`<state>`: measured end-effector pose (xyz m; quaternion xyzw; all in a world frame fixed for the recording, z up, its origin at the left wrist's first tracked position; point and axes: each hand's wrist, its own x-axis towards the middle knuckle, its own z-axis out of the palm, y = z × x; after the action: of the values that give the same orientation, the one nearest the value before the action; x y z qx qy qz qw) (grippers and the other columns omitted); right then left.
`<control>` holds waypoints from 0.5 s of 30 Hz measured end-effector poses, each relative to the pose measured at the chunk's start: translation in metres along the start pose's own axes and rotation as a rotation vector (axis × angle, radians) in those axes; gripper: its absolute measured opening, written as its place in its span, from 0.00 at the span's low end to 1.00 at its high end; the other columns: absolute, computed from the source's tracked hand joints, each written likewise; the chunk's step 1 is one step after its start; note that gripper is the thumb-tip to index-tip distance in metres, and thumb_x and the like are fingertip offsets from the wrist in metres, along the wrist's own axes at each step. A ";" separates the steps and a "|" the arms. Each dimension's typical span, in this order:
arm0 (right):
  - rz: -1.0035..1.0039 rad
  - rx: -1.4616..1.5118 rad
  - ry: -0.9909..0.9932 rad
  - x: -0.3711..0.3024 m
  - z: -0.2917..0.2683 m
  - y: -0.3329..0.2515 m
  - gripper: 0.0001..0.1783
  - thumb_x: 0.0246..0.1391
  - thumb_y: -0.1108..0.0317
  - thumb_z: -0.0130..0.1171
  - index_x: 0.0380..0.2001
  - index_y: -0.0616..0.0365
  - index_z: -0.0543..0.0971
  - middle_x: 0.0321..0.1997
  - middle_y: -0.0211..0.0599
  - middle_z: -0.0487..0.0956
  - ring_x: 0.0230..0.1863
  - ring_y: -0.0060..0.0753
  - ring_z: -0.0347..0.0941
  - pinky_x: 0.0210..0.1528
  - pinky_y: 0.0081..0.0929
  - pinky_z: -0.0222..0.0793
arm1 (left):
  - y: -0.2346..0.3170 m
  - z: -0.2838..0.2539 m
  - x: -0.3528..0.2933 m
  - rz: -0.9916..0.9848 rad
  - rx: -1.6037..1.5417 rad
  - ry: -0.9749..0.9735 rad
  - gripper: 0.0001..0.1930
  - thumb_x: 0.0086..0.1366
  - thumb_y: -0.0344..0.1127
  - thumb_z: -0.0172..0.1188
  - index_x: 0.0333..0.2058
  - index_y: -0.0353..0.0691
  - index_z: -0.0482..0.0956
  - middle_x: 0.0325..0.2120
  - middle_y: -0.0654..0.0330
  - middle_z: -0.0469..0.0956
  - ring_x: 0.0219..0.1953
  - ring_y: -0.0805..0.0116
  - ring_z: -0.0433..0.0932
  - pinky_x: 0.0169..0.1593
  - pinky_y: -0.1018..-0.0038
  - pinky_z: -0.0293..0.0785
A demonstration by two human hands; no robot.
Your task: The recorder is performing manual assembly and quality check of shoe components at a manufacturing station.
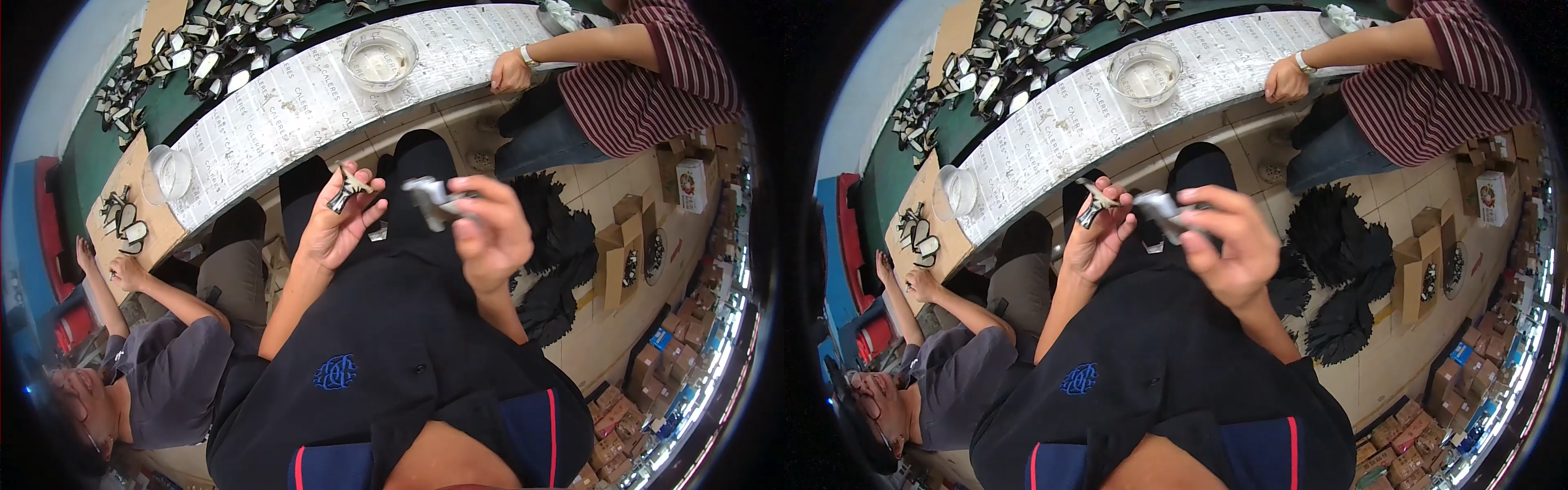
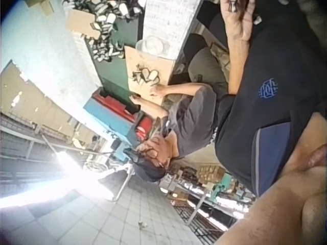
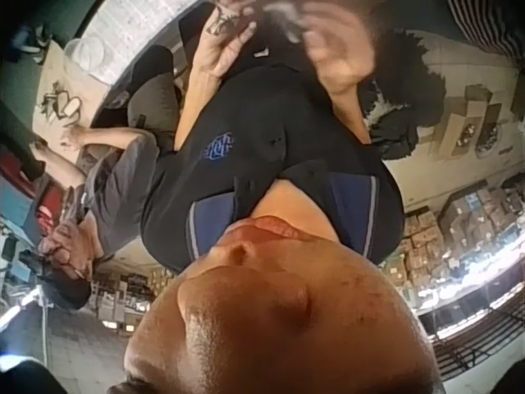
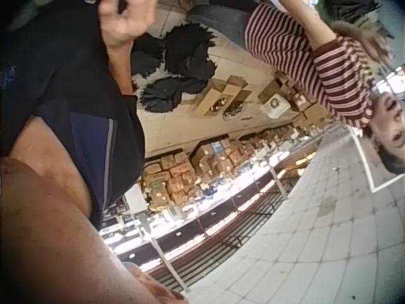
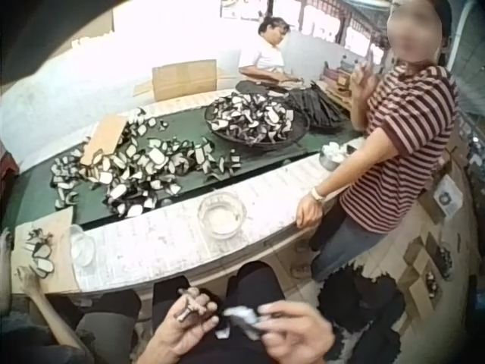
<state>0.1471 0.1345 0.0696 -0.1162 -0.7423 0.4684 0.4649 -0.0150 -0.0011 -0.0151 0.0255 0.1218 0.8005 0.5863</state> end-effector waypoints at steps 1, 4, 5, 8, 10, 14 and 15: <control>0.065 0.094 0.092 -0.001 -0.003 0.002 0.10 0.56 0.76 0.62 0.41 0.65 0.79 0.49 0.50 0.79 0.46 0.36 0.78 0.48 0.27 0.74 | -0.001 0.001 0.001 -0.018 -0.124 -0.088 0.22 0.64 0.22 0.62 0.53 0.45 0.66 0.48 0.63 0.71 0.58 0.62 0.73 0.60 0.62 0.76; 0.231 0.148 0.217 -0.004 -0.020 0.016 0.10 0.60 0.74 0.58 0.43 0.66 0.78 0.51 0.49 0.78 0.48 0.32 0.74 0.52 0.24 0.69 | -0.002 0.007 0.003 -0.055 -0.288 -0.192 0.24 0.61 0.21 0.64 0.51 0.48 0.66 0.45 0.66 0.68 0.56 0.64 0.72 0.59 0.59 0.78; 0.280 0.179 0.253 -0.004 -0.022 0.020 0.09 0.61 0.75 0.58 0.44 0.67 0.78 0.51 0.49 0.78 0.49 0.32 0.74 0.52 0.24 0.69 | -0.003 0.008 0.004 -0.061 -0.330 -0.234 0.23 0.61 0.20 0.63 0.51 0.49 0.66 0.45 0.66 0.68 0.56 0.64 0.72 0.59 0.59 0.78; 0.334 0.282 0.288 -0.010 -0.028 0.039 0.09 0.61 0.76 0.57 0.44 0.67 0.78 0.52 0.49 0.78 0.49 0.29 0.74 0.51 0.22 0.69 | -0.003 0.013 0.007 -0.064 -0.348 -0.254 0.23 0.61 0.19 0.63 0.50 0.49 0.67 0.44 0.66 0.68 0.55 0.64 0.72 0.59 0.58 0.79; 0.491 0.444 0.287 -0.021 -0.028 0.054 0.09 0.62 0.75 0.57 0.45 0.66 0.78 0.52 0.47 0.79 0.48 0.26 0.74 0.50 0.21 0.70 | -0.003 0.015 0.009 -0.063 -0.346 -0.276 0.22 0.62 0.19 0.62 0.50 0.48 0.67 0.44 0.66 0.69 0.55 0.64 0.73 0.58 0.59 0.79; 0.752 0.450 0.206 -0.051 -0.014 0.095 0.10 0.64 0.71 0.57 0.45 0.64 0.79 0.48 0.37 0.82 0.41 0.20 0.77 0.44 0.19 0.72 | 0.000 0.005 0.010 -0.010 -0.161 -0.115 0.21 0.63 0.23 0.63 0.52 0.48 0.67 0.47 0.65 0.71 0.57 0.64 0.74 0.58 0.63 0.79; 0.818 0.460 0.198 -0.062 -0.011 0.104 0.10 0.64 0.70 0.57 0.45 0.63 0.79 0.47 0.36 0.82 0.41 0.19 0.76 0.44 0.19 0.72 | 0.003 0.002 0.011 -0.016 -0.151 -0.120 0.21 0.63 0.23 0.63 0.52 0.48 0.67 0.47 0.65 0.71 0.57 0.64 0.74 0.58 0.63 0.79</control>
<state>0.1617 0.1585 -0.0484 -0.3371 -0.4649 0.7517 0.3244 -0.0203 0.0087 -0.0133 0.0279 0.0259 0.7999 0.5990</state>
